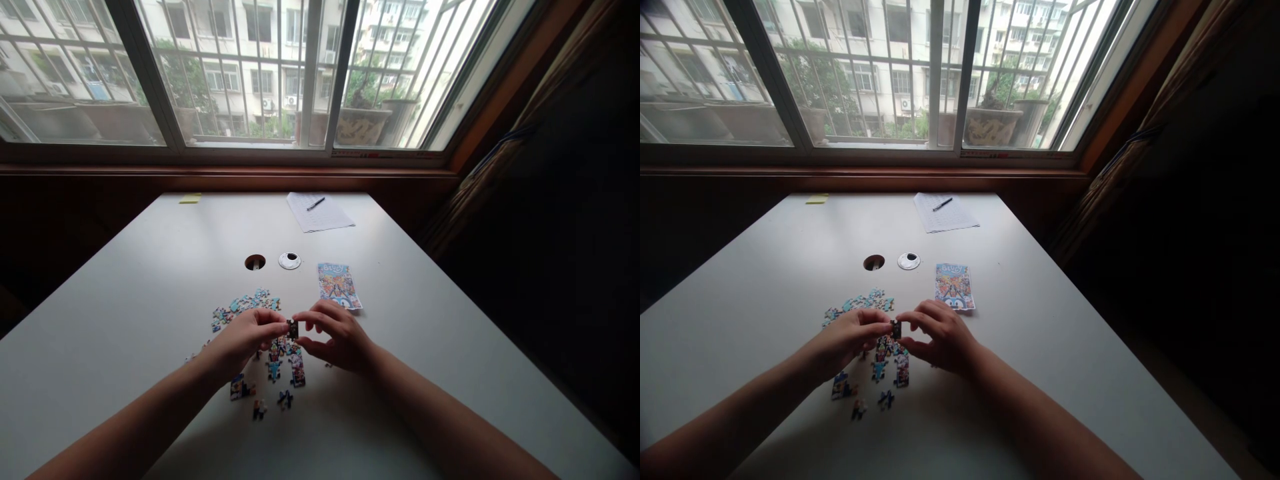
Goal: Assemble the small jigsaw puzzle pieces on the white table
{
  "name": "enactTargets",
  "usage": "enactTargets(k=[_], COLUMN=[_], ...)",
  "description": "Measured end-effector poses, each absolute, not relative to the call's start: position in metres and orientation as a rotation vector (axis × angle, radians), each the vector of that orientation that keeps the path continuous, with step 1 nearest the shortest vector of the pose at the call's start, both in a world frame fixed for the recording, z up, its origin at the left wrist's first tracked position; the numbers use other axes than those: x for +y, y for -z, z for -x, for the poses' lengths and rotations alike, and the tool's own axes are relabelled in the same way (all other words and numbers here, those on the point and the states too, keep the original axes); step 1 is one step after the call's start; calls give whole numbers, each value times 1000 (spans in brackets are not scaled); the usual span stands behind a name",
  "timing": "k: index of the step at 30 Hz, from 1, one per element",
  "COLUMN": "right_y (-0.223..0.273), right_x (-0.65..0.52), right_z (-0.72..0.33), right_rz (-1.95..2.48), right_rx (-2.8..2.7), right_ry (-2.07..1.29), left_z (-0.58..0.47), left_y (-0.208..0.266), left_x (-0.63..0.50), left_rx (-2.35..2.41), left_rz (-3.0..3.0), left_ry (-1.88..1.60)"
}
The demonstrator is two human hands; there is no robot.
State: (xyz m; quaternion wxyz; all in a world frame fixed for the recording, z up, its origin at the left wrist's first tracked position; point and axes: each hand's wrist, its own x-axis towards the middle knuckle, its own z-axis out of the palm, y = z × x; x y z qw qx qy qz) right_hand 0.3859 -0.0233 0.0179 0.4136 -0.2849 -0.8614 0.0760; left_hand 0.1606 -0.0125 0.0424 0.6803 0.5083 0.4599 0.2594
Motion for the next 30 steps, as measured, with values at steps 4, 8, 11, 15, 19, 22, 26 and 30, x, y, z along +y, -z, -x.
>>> enactTargets(k=[4, 8, 11, 15, 19, 22, 26, 30], right_y=[-17, -15, -14, -11, -8, -7, -8, -8], right_x=[-24, -21, -16, -9, -6, -7, -8, -9], right_z=[-386, -391, -398, -407, -409, -407, -405, -404], right_rz=[717, 756, 798, 873, 929, 972, 1039, 1111], right_rx=[-2152, -2141, -2159, -2232, -2291, -2330, -2351, -2364], right_ry=[-210, -248, -268, -250, -240, -247, -272, -296], left_z=[-161, -153, -141, -128, -123, -121, -119, -120], left_y=[-44, -47, -52, -55, -47, -36, -24, -20], left_x=[-13, -10, -7, -2, 3, 6, 5, 3], left_rx=[1041, 1150, 1236, 1254, 1219, 1116, 919, 756], left_rz=[-1156, -1276, -1516, -1839, -2039, -2335, -2669, -2818], left_ry=[-567, -598, -654, -741, -782, -783, -697, -732])
